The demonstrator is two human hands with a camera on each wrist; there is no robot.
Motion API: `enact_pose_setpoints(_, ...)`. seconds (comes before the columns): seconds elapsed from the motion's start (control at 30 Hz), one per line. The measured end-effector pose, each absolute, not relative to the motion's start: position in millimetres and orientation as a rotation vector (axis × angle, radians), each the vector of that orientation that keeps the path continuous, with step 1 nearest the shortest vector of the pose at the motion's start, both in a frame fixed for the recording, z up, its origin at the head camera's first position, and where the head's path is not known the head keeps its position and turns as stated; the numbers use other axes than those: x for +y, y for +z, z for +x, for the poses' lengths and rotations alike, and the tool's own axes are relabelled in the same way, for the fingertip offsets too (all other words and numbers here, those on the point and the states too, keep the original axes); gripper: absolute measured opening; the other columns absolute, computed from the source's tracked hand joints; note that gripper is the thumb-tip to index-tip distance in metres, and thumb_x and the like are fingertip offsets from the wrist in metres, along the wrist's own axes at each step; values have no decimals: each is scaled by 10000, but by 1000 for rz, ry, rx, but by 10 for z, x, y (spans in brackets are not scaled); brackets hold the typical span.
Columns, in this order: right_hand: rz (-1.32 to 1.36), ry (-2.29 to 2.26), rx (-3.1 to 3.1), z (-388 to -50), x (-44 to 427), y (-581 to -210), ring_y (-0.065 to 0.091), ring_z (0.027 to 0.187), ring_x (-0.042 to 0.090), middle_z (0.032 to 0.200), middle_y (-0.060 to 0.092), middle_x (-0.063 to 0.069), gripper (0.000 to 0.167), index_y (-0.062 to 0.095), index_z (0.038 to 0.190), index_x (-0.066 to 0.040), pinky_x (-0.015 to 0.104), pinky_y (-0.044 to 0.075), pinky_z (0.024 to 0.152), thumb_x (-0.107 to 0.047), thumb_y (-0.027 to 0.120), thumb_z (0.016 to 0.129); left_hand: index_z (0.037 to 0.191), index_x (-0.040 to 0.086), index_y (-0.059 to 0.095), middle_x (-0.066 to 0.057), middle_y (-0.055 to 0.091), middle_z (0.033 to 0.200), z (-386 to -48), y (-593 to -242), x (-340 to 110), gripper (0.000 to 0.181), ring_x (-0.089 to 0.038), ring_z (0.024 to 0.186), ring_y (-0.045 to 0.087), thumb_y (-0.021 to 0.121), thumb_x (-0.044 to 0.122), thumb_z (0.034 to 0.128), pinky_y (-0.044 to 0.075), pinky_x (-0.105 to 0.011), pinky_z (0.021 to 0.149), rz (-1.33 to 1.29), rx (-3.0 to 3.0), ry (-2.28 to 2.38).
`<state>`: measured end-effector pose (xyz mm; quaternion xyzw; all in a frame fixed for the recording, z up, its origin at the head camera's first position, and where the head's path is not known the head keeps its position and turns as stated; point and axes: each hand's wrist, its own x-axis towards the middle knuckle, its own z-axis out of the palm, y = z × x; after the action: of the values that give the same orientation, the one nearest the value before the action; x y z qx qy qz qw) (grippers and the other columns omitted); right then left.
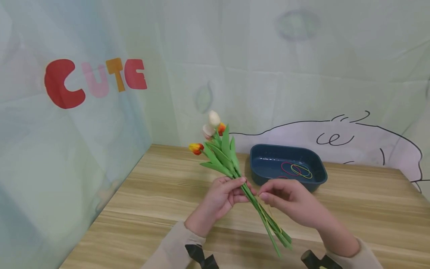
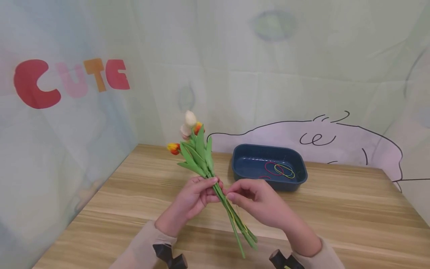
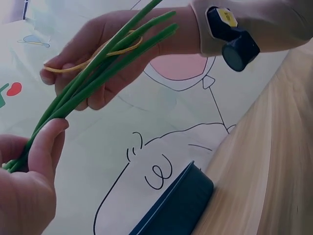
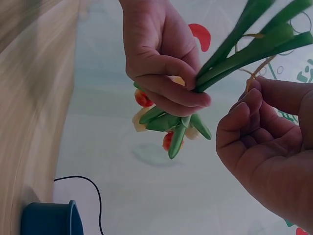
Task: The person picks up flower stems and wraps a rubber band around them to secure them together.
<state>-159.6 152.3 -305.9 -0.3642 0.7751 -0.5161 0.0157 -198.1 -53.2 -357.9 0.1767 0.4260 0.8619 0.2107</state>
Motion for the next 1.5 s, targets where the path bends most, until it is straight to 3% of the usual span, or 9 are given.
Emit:
enact_pose_setpoints(0.2, -1116, -1626, 2367, -1606, 1498, -3079, 599, 772, 62, 869, 644, 48, 97, 656, 996, -1, 245, 567, 691, -16, 572, 948, 834, 92, 667, -25, 705, 792, -1930, -3549, -512, 314, -116, 778, 712, 409, 11, 994, 599, -270, 751, 511, 1149, 2396)
enact_pose_setpoints(0.43, -1116, -1627, 2366, -1631, 1471, -3097, 602, 779, 63, 871, 637, -4, 95, 658, 995, -13, 242, 565, 699, -24, 576, 949, 853, 89, 660, -4, 704, 801, -1886, -3530, -495, 299, -101, 776, 711, 408, -1, 987, 600, -246, 721, 518, 1149, 2400)
enact_pose_setpoints(0.83, -1014, -1582, 2422, -1682, 1462, -3106, 635, 786, 95, 880, 672, 40, 106, 663, 990, 0, 258, 577, 713, -57, 581, 954, 849, 95, 666, -13, 727, 795, -1848, -3539, -455, 297, -116, 767, 718, 423, -20, 974, 598, -224, 689, 476, 1136, 2380)
enact_pose_setpoints(1.03, -975, -1558, 2444, -1727, 1462, -3120, 624, 729, 122, 830, 658, 35, 117, 666, 986, -1, 258, 565, 659, -77, 582, 959, 862, 91, 657, -10, 734, 794, -1819, -3547, -419, 252, -131, 760, 721, 453, -15, 968, 598, -230, 695, 457, 1163, 2367)
enact_pose_setpoints(1.23, -941, -1564, 2473, -1766, 1448, -3141, 589, 707, 107, 824, 638, 34, 111, 668, 971, -5, 230, 527, 616, -81, 588, 955, 915, 33, 636, -15, 723, 780, -1788, -3592, -372, 155, -140, 742, 717, 493, -7, 962, 603, -240, 680, 442, 1191, 2361)
enact_pose_setpoints(1.5, -827, -1514, 2586, -1810, 1448, -3125, 592, 768, 83, 864, 667, 39, 123, 679, 974, -8, 222, 532, 708, -101, 601, 951, 1028, -71, 590, -9, 682, 775, -1700, -3676, -258, 136, -145, 750, 714, 518, 12, 949, 608, -266, 672, 467, 1242, 2293)
